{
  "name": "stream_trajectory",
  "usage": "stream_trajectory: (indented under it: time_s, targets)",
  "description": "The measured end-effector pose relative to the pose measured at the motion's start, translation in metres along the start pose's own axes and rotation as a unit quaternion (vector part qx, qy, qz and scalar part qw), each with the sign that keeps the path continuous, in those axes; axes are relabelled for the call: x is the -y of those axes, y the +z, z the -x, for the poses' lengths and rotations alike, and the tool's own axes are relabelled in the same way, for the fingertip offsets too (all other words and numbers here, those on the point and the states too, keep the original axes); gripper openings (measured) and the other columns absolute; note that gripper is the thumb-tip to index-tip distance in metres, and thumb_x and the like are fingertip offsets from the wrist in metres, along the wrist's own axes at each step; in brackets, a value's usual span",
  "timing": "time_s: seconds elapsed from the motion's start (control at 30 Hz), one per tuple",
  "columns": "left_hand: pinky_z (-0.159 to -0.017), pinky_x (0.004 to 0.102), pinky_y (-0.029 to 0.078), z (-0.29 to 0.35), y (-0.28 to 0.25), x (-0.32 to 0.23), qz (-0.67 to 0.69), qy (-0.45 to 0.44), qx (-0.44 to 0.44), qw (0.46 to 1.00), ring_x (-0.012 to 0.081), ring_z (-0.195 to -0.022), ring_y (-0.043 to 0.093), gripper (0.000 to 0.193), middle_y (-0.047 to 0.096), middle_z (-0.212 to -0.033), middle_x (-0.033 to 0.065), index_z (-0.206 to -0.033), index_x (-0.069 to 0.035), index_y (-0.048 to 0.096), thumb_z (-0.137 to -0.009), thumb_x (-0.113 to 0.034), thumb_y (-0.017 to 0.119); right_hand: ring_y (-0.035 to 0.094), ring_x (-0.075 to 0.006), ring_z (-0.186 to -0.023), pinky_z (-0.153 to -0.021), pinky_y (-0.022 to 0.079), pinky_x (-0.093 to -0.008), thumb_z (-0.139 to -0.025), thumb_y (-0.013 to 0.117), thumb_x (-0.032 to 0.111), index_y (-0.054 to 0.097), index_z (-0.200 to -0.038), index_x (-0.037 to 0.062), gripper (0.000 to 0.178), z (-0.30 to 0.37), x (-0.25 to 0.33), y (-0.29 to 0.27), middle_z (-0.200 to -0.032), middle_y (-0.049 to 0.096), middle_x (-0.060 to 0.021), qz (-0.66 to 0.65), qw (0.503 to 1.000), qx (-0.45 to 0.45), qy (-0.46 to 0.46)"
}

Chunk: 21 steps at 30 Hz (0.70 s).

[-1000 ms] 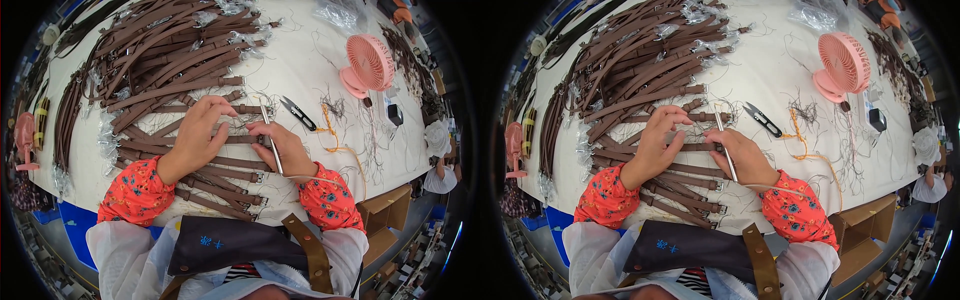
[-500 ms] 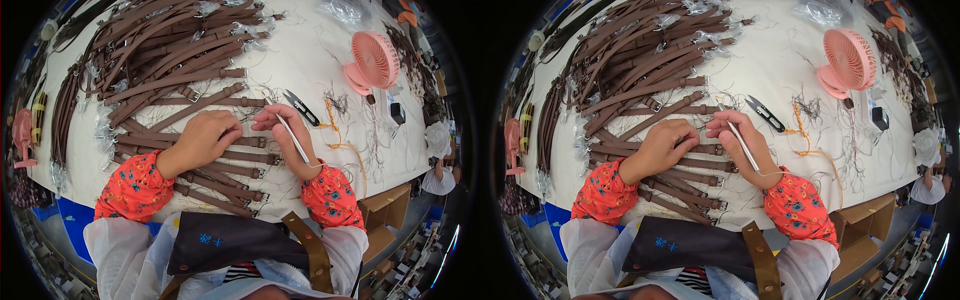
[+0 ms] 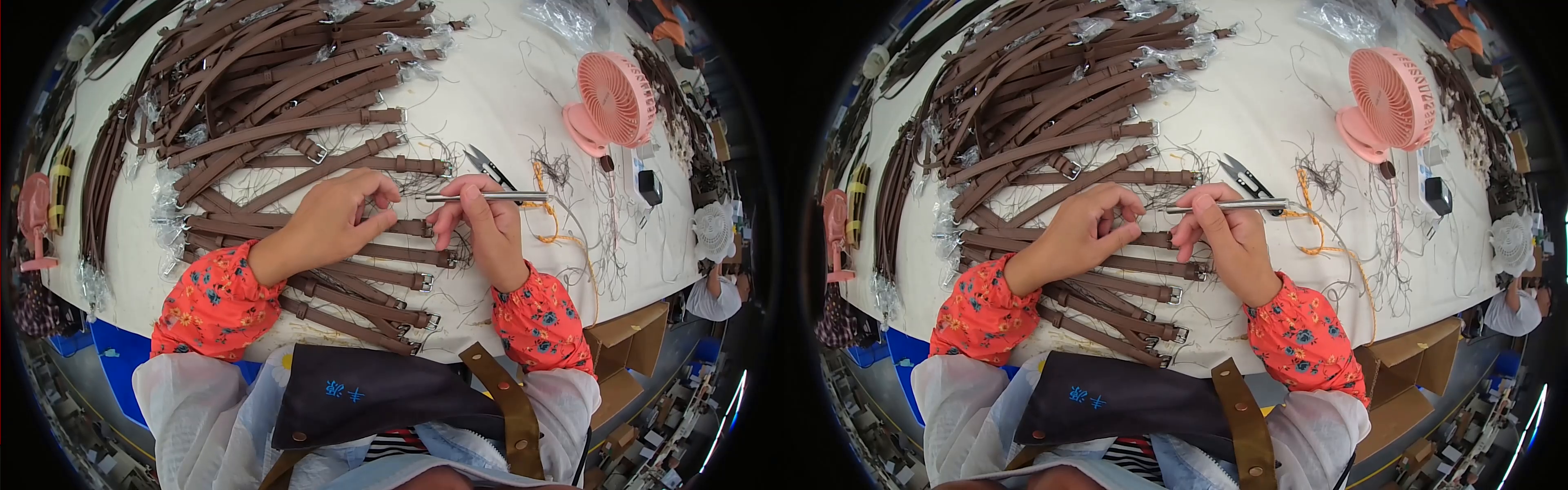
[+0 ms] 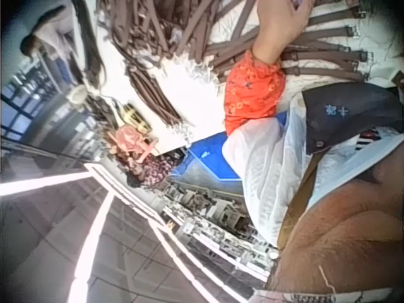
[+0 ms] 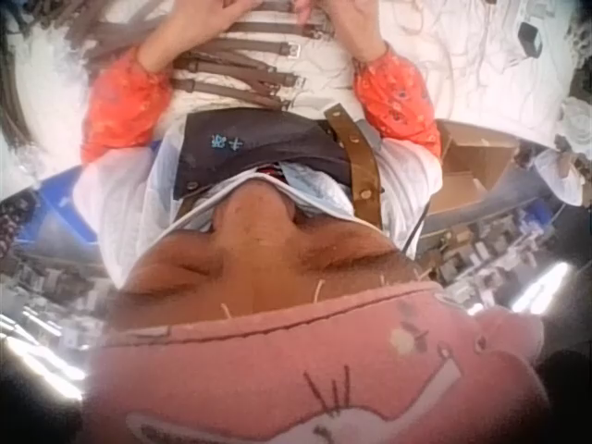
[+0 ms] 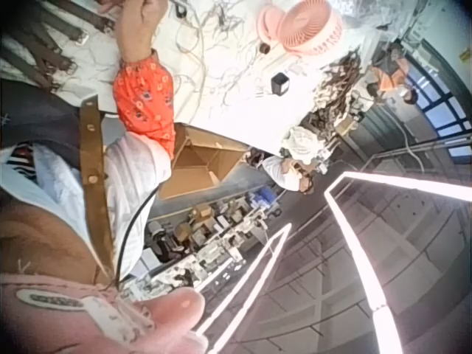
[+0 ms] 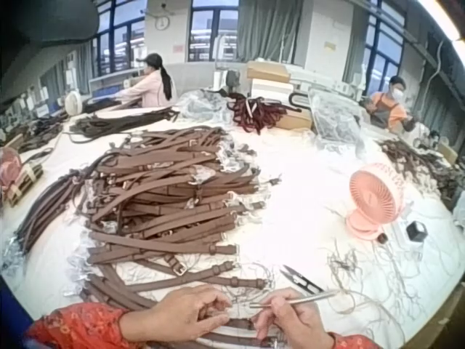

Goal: Finishing and trimming small brown leather straps using a pick tool and tweezers.

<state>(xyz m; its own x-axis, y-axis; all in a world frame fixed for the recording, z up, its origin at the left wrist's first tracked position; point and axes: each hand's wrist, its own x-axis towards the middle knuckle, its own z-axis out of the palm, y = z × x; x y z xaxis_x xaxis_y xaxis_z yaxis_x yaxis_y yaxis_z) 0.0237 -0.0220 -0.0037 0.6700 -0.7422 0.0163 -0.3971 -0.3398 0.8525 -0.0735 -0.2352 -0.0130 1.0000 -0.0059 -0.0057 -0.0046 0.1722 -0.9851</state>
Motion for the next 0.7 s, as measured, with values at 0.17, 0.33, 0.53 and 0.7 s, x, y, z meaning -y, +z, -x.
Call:
stream_trajectory:
  time_s: [0.17,0.33,0.53,0.7]
  targets:
    - [-0.069,0.0391,0.047,0.002,0.004,0.011,-0.093,0.096,0.021,0.991,0.0285,-0.079,0.061,0.012,0.062,-0.085,0.0091,-0.090,-0.006,0.068,-0.084,-0.016,0.070,0.061,-0.0149,-0.062,-0.061,0.051,-0.0249,-0.105,0.045,0.031,0.055,-0.107,-0.0032,0.036,-0.001,0.001,0.002,-0.077,0.064,-0.0108,-0.016,0.999,-0.028,-0.009]
    - [-0.066,0.0339,0.047,0.002,0.005,0.010,-0.057,0.111,0.021,0.992,0.0256,-0.075,0.061,0.008,0.062,-0.083,0.0090,-0.089,-0.003,0.068,-0.084,-0.009,0.070,0.062,-0.0131,-0.061,-0.071,0.052,-0.0269,-0.105,0.045,0.031,0.056,-0.105,-0.0018,0.035,-0.001,0.001,0.001,-0.073,0.063,-0.0078,0.003,1.000,0.008,0.011]
    - [-0.062,0.0340,0.047,0.001,0.004,0.009,-0.062,0.104,0.016,0.992,0.0268,-0.071,0.060,0.008,0.061,-0.080,0.0122,-0.089,0.000,0.064,-0.085,-0.006,0.067,0.061,-0.0107,-0.061,-0.074,0.050,-0.0271,-0.105,0.045,0.032,0.057,-0.104,-0.0001,0.034,-0.001,0.001,0.001,-0.069,0.062,-0.0046,0.020,1.000,0.021,0.001]
    - [-0.062,0.0330,0.046,0.002,0.005,0.013,-0.058,0.091,0.000,0.994,0.0261,-0.070,0.060,0.010,0.062,-0.080,0.0124,-0.092,-0.001,0.062,-0.086,-0.008,0.064,0.060,-0.0096,-0.062,-0.067,0.047,-0.0245,-0.105,0.044,0.032,0.058,-0.102,0.0006,0.035,0.000,0.007,0.003,-0.069,0.063,-0.0039,0.058,0.996,0.049,0.039]
